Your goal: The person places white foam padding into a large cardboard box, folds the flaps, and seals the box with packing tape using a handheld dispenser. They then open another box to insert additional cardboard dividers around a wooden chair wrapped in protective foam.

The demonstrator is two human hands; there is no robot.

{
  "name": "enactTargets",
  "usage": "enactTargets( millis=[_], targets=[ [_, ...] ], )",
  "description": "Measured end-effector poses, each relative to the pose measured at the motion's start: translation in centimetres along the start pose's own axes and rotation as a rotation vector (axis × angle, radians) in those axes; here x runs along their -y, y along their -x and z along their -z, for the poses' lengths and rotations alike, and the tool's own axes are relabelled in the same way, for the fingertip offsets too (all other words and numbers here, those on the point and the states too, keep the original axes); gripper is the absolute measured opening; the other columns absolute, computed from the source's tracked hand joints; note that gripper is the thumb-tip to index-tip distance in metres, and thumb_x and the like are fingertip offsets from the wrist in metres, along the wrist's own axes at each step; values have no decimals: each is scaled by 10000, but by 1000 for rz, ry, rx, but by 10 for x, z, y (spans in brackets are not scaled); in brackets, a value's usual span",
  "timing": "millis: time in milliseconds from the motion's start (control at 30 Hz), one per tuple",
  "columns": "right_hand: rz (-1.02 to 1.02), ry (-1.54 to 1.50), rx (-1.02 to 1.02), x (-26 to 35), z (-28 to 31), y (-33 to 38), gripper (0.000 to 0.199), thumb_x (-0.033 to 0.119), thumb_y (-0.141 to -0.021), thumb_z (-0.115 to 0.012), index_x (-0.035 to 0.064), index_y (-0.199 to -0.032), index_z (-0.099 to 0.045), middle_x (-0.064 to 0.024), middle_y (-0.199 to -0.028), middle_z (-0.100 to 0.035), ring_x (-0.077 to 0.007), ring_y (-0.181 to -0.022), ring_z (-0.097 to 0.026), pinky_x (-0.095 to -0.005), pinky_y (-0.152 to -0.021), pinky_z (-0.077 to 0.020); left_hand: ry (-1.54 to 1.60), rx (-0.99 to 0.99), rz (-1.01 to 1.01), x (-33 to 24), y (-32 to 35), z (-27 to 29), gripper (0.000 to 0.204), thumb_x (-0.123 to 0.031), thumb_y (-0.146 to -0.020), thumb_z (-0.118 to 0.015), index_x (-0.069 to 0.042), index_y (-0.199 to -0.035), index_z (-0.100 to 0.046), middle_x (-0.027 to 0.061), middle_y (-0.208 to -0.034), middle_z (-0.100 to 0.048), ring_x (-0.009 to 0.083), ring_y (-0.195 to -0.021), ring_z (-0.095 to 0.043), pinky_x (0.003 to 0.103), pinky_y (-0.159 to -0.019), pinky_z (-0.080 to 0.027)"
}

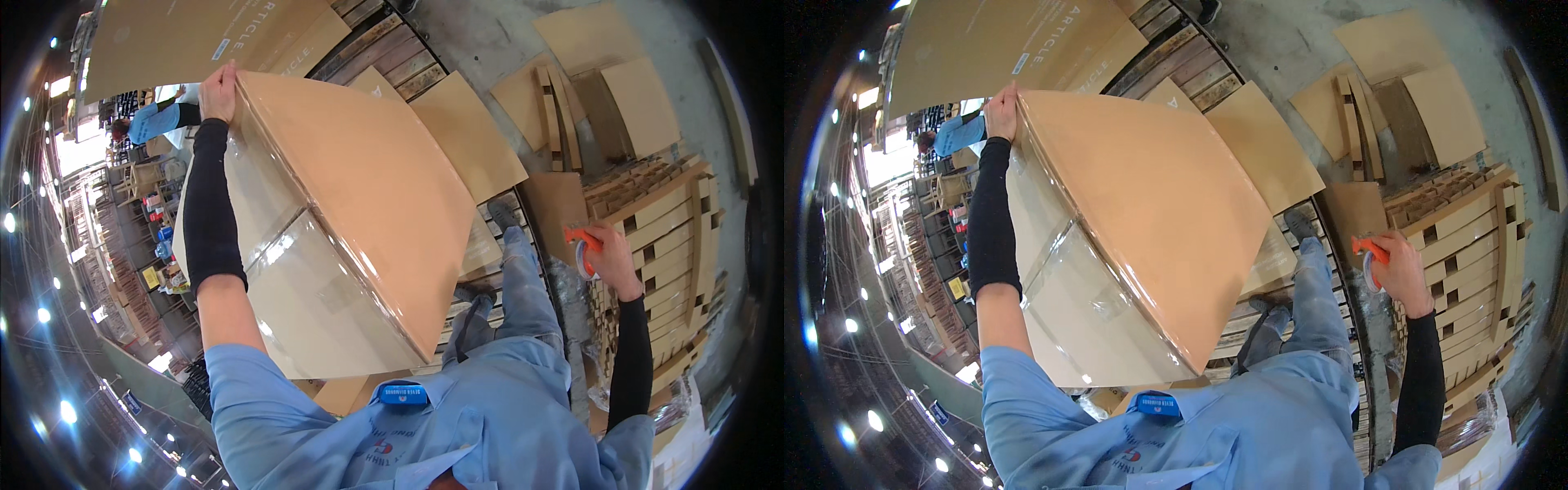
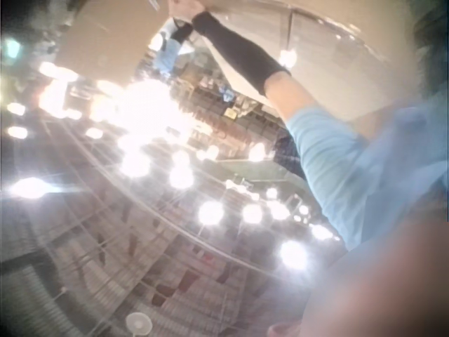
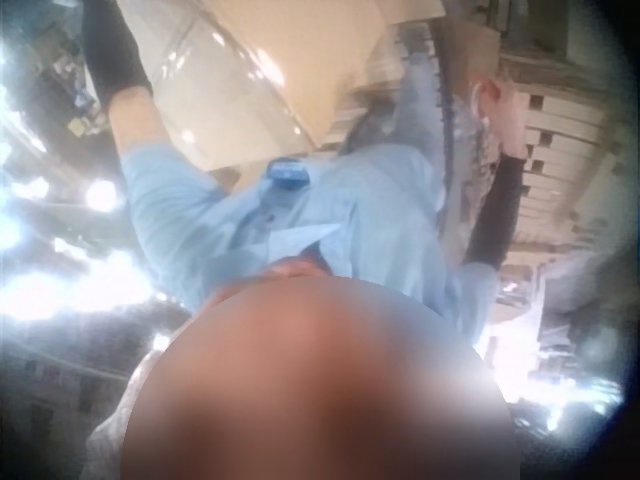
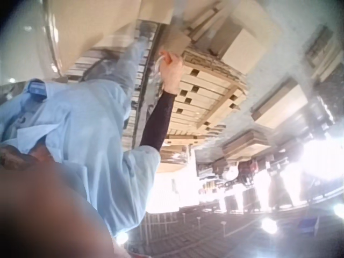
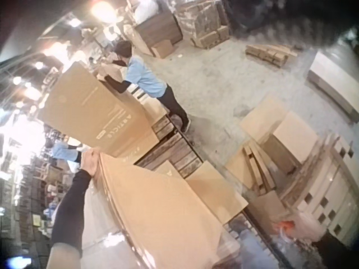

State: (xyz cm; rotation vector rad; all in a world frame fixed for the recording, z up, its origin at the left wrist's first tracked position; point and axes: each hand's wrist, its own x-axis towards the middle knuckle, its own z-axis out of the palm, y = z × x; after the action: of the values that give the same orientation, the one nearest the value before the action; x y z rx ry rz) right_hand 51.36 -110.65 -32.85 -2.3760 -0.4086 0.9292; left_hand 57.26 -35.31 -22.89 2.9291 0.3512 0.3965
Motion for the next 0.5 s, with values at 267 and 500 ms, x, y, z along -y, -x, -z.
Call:
enactTargets(
  millis=[267, 500],
  targets=[
    [-8, -50, 7, -13, -45, 13, 409, 71, -740, -635, 51, -1138, -728, -169, -1197, -677, -397, -1046, -655, -446, -918, -530, -222, -251, 346, -38, 34, 0, 544, -476, -989, -565, 13, -1211, -651, 278, -1086, -673, 431, -1061, -638, 473, -925, -487],
    [-34, -54, 22, -25, -76, 52, 394, 94, -744, -646, 80, -1127, -738, -161, -1211, -677, -396, -1041, -661, -449, -907, -538, -3, 191, -237, -191, 235, 15, 831, -541, -886, -644, 33, -1444, -422, 243, -1614, -289, 456, -1516, -175, 630, -1216, -85]
  ],
)
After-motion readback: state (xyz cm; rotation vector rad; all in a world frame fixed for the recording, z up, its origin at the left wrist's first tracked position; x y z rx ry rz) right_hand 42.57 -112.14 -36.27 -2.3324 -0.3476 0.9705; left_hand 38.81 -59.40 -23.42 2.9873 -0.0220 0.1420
